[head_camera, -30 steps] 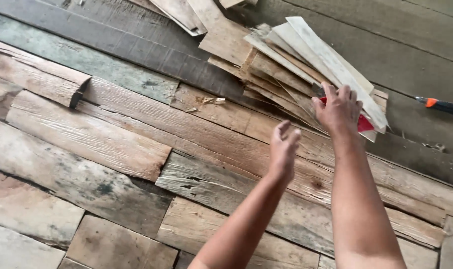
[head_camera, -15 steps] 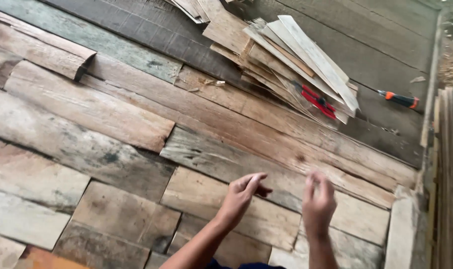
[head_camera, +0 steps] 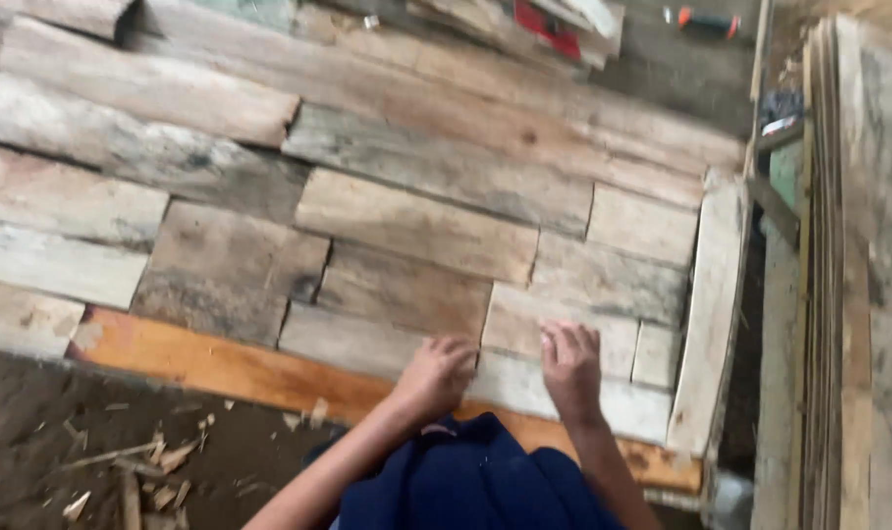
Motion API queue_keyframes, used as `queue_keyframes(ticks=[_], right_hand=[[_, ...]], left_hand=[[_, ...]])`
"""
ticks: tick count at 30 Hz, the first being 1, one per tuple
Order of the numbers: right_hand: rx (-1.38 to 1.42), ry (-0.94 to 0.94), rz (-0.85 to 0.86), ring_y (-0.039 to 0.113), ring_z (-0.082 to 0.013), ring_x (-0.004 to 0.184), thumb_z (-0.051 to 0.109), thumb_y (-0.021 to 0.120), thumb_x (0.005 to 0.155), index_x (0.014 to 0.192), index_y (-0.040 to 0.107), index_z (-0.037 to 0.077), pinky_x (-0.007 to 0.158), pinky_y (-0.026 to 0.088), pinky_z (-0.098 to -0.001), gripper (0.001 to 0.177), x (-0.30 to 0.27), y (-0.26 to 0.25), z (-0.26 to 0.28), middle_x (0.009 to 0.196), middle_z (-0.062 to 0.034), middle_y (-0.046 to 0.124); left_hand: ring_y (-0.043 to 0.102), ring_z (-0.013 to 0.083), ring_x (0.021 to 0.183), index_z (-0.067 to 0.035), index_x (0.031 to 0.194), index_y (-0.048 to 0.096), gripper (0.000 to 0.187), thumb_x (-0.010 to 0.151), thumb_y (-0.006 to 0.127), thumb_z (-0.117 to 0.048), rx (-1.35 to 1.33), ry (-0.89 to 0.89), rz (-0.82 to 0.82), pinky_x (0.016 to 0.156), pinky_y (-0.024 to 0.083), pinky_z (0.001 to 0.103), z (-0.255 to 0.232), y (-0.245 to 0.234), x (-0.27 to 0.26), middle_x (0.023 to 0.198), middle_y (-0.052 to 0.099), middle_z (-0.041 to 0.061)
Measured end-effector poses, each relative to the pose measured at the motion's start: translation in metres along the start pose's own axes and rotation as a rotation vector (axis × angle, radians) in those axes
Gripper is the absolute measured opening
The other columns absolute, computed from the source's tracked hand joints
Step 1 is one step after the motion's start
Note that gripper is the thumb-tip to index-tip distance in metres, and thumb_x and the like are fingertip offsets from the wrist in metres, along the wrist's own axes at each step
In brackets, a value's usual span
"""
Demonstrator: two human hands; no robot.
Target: The person uses a utility knife to trim the edges of several wooden planks on a workbench. They pick up each plank, shave off thin strips along the edges, and place the trimmed pieces back onto the bench.
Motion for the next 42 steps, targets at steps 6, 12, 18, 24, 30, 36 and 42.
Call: queue_keyframes(ticks=[6, 12, 18, 24, 30, 36, 42], right_hand=[[-0.087, 0.104, 0.006, 0.065, -0.0215, 0.104, 0.011, 0.076, 0.085, 0.105, 0.074, 0.017, 0.096, 0.045, -0.0371, 0.021, -0.112, -0.025, -0.072, 0.107, 0.0003, 0.068], [-0.171, 0.105, 0.089, 0.059, -0.0274, 0.116, 0.031, 0.085, 0.073, 0.115, 0.073, 0.023, 0.102, 0.048, -0.0401, 0.044, -0.191, -0.010, -0.082, 0.126, -0.0036, 0.062], [-0.116, 0.161, 0.103, 0.053, -0.0392, 0.130, 0.033, 0.089, 0.068, 0.124, 0.072, 0.024, 0.109, 0.045, -0.0483, 0.059, -0.208, -0.006, -0.071, 0.142, -0.0135, 0.055], [-0.151, 0.255, 0.101, 0.050, -0.0403, 0.132, 0.026, 0.085, 0.079, 0.124, 0.071, 0.018, 0.112, 0.044, -0.0498, 0.049, -0.209, -0.017, -0.099, 0.141, -0.0150, 0.053], [-0.257, 0.482, 0.373, 0.025, -0.0433, 0.153, 0.040, 0.066, 0.095, 0.149, 0.053, 0.024, 0.118, 0.029, -0.0655, 0.058, -0.192, -0.031, -0.141, 0.166, -0.0130, 0.031], [-0.343, 0.526, 0.251, 0.023, -0.0466, 0.153, 0.047, 0.059, 0.099, 0.154, 0.049, 0.026, 0.118, 0.023, -0.0694, 0.060, -0.156, -0.039, -0.174, 0.168, -0.0156, 0.029], [-0.381, 0.450, 0.024, 0.033, -0.0484, 0.148, 0.046, 0.065, 0.094, 0.160, 0.042, 0.017, 0.109, 0.034, -0.0711, 0.075, -0.166, -0.014, -0.239, 0.160, -0.0263, 0.037]], left_hand=[[0.012, 0.0535, 0.151, -0.014, 0.156, 0.038, 0.065, 0.097, 0.059, -0.033, 0.421, -0.324, 0.297, 0.116, 0.021, 0.069, -0.016, 0.005, -0.062, 0.168, 0.016, 0.020], [0.005, 0.0502, 0.153, -0.017, 0.160, 0.033, 0.068, 0.101, 0.056, -0.041, 0.439, -0.267, 0.288, 0.117, 0.012, 0.071, -0.032, 0.034, -0.087, 0.171, 0.010, 0.016], [0.007, 0.0495, 0.154, -0.026, 0.161, 0.028, 0.075, 0.097, 0.057, -0.049, 0.495, -0.274, 0.278, 0.115, 0.013, 0.072, -0.022, 0.052, -0.093, 0.170, 0.012, 0.017], [-0.009, 0.0479, 0.155, -0.028, 0.162, 0.023, 0.078, 0.094, 0.055, -0.049, 0.469, -0.341, 0.346, 0.115, 0.002, 0.076, -0.018, 0.061, -0.087, 0.173, 0.000, 0.014], [-0.004, 0.0475, 0.155, -0.026, 0.162, 0.027, 0.074, 0.098, 0.050, -0.053, 0.430, -0.233, 0.347, 0.116, 0.004, 0.074, -0.036, 0.078, -0.070, 0.173, 0.000, 0.011], [-0.001, 0.0459, 0.155, -0.023, 0.162, 0.027, 0.068, 0.103, 0.038, -0.055, 0.469, -0.190, 0.330, 0.117, 0.006, 0.073, -0.045, 0.084, -0.060, 0.173, 0.005, 0.009], [0.003, 0.0449, 0.155, -0.024, 0.163, 0.024, 0.069, 0.104, 0.034, -0.059, 0.471, -0.182, 0.318, 0.118, 0.008, 0.071, -0.038, 0.092, -0.064, 0.171, 0.009, 0.010]])
Point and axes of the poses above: each hand's wrist, its own x-axis towards the middle knuckle, its own y-axis out of the palm, z = x × y, the point moved 7 cm from there along x, towards the middle knuckle
